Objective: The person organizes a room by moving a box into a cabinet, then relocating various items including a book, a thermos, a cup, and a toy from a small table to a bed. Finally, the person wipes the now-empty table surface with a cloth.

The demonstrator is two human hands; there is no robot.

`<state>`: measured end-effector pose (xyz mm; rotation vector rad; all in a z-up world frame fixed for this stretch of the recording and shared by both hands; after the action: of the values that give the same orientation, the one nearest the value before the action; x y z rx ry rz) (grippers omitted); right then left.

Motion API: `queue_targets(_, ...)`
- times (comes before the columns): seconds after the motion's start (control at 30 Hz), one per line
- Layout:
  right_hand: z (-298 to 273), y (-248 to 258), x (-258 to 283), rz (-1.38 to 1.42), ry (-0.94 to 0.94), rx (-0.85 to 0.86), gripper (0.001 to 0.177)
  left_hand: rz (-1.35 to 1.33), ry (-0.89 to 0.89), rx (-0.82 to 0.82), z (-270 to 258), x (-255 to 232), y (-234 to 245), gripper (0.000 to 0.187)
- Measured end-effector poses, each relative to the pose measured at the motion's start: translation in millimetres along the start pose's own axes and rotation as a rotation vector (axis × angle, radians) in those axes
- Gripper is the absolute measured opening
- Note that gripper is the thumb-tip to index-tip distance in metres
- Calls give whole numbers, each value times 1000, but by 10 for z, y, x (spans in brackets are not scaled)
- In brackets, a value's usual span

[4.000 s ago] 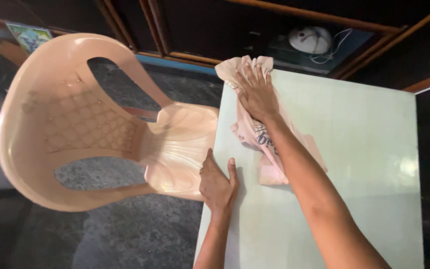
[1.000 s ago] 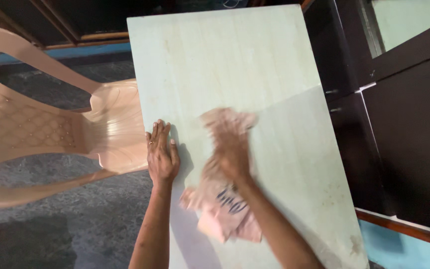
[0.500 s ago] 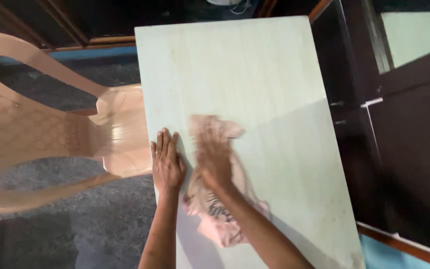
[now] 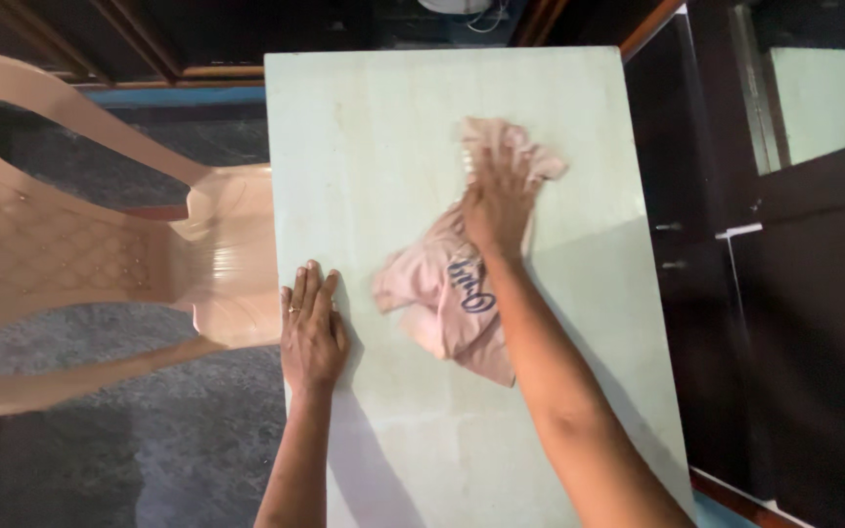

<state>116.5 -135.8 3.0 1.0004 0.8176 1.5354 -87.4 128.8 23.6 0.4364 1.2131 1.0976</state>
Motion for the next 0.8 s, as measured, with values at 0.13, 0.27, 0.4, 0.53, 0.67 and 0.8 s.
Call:
queue_targets(0.13, -187, 36, -693, -70, -141, 3, 60, -8, -18, -19, -8, -14, 39, 50)
queue_targets(0.27, -695, 288, -1201, -71, -297, -21, 60, -20, -36, 3, -34, 31, 7, 53)
queue_targets(0.4, -1335, 667, -1539, -107, -385, -70, 61, -31, -89, 12, -60, 104, -83, 55)
queue_targets(0.53, -1936, 1027, -1533, -153, -432, -102, 63, -80, -118, 15, -187, 145, -212, 58)
queue_targets(0.67, -2404, 1314, -914, -125, -358, -71, 61, -197, -203, 38, -614, -205, -384, 55)
queue_targets(0.8, -2920, 1563, 258, 191, -81, -28, 65, -294, -105, 119, -1137, -661, -509, 50)
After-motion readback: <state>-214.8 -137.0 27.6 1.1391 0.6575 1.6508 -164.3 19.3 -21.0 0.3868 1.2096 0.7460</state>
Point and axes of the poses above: each hand's wrist, its own z-axis towards the middle knuckle, its own y-axis out of the back of the hand, x = y × z, the point moved 6 cm from there along z, towards the middle knuckle, and after that the axes turned 11 degrees about -x, right-handed, at the moved point
